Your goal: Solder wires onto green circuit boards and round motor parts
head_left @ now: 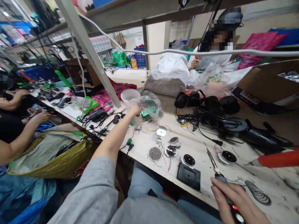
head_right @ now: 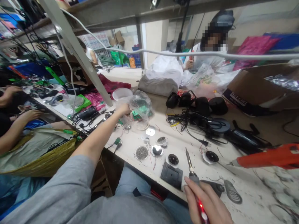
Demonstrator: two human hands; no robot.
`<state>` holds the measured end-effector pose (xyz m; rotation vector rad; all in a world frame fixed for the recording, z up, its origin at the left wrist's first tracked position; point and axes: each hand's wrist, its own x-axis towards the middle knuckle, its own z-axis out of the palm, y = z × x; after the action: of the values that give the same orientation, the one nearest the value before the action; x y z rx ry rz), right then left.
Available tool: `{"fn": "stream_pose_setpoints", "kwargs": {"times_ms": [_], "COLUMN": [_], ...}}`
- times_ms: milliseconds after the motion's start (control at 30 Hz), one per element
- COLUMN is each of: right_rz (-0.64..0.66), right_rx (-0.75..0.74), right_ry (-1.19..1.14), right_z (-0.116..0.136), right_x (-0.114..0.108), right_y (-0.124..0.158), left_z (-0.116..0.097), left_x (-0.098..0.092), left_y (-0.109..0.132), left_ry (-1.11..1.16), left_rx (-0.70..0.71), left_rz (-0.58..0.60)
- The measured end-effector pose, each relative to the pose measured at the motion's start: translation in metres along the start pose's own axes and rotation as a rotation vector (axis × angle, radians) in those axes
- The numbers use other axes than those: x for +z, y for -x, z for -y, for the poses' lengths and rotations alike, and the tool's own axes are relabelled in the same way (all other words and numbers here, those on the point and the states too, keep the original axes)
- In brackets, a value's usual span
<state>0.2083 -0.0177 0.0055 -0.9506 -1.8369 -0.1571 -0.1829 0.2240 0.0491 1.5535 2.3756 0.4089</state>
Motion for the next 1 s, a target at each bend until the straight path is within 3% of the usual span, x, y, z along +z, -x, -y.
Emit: {"fn": "stream_pose_setpoints", "kwargs": {"times_ms": [100,167,233,333,400,500,633,800,900,1000], "right_rz": [0.003,0.017,0.01,0.007,0.037,0.099,0.123,0.119,0.127,0.111], "right_rx": [-0.007,0.001,0.122,0.195,0.215,0.284,0.381,0.416,0.429,0.444], "right_ry": [0.012,-0.003,0.03,0.025,-0.03,-0.131,-0.205,-0.264,-0.268,-0.266], "right_z": [-0.002,-0.002,-0.001,0.0,0.002,0.007,0.017,0.029,0.03,0.027], "right_x": [-0.001,-0.003,-0.004,-0.001,0.006,0.018,0.029,0.033,0.033,0.031], "right_y": [0.0,0.003,0.006,0.009,0.011,0.016,0.023,0.027,0.025,0.024], "left_z": [0.009,0.019,0.024,0.015,0.0,-0.023,-0.036,-0.037,-0.035,-0.027], "left_x": [-0.014,-0.013,-0.002,0.037,0.071,0.114,0.135,0.13,0.126,0.123], "left_y": [0.018,0.043,0.083,0.162,0.213,0.259,0.269,0.268,0.273,0.277], "left_ry": [-0.078,-0.056,0.22,0.676,0.917,1.14,1.214,1.197,1.22,1.239], "left_rx": [0.008,0.066,0.215,0.312,0.271,0.145,0.144,0.256,0.211,0.087], "left_rz": [0.11,0.153,0.167,0.415,0.552,0.612,0.55,0.35,0.262,0.337]}}
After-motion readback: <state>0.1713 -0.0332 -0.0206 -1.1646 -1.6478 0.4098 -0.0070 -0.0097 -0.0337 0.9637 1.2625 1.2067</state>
